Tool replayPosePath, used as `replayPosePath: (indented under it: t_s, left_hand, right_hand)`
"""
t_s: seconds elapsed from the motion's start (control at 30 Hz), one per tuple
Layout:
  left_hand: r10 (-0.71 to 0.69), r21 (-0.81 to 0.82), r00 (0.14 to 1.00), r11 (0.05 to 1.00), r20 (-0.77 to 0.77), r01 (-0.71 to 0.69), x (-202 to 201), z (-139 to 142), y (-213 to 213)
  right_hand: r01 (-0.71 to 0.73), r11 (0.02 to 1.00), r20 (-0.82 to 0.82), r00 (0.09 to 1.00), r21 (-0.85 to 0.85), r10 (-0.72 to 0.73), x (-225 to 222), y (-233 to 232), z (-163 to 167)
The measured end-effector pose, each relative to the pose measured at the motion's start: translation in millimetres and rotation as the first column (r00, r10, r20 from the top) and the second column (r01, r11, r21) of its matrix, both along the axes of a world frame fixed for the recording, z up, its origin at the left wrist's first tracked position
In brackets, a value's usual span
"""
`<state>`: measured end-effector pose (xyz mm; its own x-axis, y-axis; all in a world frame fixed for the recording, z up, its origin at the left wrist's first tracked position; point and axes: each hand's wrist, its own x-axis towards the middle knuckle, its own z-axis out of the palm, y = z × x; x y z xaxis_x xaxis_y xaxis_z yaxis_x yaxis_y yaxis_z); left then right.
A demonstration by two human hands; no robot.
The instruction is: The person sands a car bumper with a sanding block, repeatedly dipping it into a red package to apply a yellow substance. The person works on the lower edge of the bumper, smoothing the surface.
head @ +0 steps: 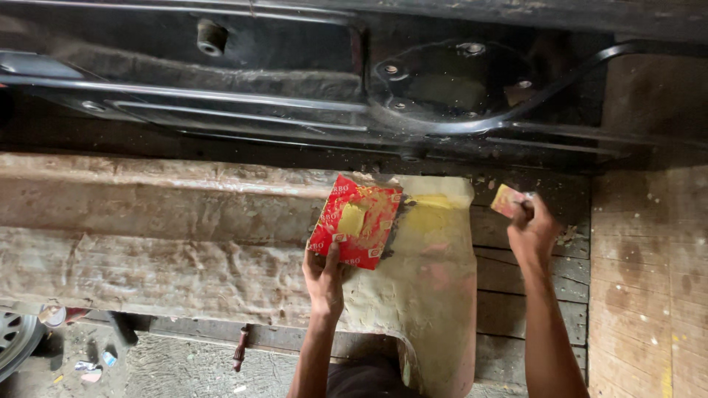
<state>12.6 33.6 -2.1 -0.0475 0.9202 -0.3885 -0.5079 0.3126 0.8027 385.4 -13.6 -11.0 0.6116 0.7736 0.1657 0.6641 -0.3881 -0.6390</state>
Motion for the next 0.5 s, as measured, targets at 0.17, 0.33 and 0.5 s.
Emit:
replayPosePath:
  t_s: [0.17, 0.33, 0.5]
  left_hand:
    - [0.011, -0.001, 1.0, 1.0, -0.007, -0.011, -0.1, -1.4, 0.9]
    - [-0.021, -0.021, 0.998, 1.0, -0.059, 0.02, -2.9, 0.7, 2.0]
    - [-0.02, -0.003, 0.999, 1.0, -0.031, 0.02, -1.4, 3.2, 0.1]
  right_hand:
    - [-0.278, 0.94, 0.087, 0.96, 0.199, 0.266, -40.8, 11.8, -8.2]
    - [-0.144, 0.974, 0.05, 0.987, -0.177, 0.155, -64.3, 32.4, -3.4]
    - [-0.239, 0.962, 0.082, 0.97, 0.133, 0.23, -26.4, 18.4, 0.5]
